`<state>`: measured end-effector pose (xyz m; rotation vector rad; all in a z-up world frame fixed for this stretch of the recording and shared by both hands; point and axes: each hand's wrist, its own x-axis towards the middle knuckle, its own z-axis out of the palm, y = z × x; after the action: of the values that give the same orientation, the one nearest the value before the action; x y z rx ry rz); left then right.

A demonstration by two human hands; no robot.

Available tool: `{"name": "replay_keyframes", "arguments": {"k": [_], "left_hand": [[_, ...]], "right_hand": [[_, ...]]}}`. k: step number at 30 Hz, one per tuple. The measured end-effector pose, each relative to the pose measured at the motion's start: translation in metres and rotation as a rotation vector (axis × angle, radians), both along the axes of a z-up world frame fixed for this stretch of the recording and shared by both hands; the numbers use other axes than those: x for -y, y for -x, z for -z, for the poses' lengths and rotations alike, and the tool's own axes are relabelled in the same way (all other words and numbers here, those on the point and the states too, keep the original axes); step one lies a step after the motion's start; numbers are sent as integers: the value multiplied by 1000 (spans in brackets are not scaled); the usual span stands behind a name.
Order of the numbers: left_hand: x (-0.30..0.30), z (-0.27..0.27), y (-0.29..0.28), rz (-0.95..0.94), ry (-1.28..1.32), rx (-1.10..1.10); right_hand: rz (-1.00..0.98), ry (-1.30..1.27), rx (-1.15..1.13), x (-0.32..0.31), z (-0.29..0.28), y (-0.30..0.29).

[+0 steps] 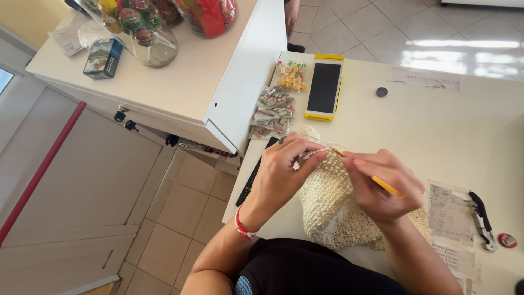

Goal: A person is crocheting a white piece of fabric using a crochet hook and yarn at a counter.

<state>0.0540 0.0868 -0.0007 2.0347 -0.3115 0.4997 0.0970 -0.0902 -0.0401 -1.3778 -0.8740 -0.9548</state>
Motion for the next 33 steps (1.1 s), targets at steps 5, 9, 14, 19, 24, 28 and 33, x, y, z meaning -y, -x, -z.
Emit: {"name": "replay_keyframes", "arguments": {"k": [5, 9, 14, 19, 24, 28, 33], "left_hand": [[3, 14, -4, 124, 50, -134], [4, 11, -4, 254, 239, -162], [1, 15, -3, 316, 388, -286], [3, 18, -3, 259, 296, -180], [6, 17, -4, 65, -107, 161], [9, 3, -7, -152, -415, 462], [18, 13, -5, -190, -199, 440]], "right_hand": [[-11, 71, -116, -3, -12, 8], [-177, -35, -235, 6, 3, -1], [-203, -308, -599, 11, 3, -1], [-266, -400, -750, 12, -6, 1], [-264, -329, -704, 10, 5, -1], [-86, -106, -94, 7, 10, -4], [110, 30, 95, 0, -4, 4]]}}
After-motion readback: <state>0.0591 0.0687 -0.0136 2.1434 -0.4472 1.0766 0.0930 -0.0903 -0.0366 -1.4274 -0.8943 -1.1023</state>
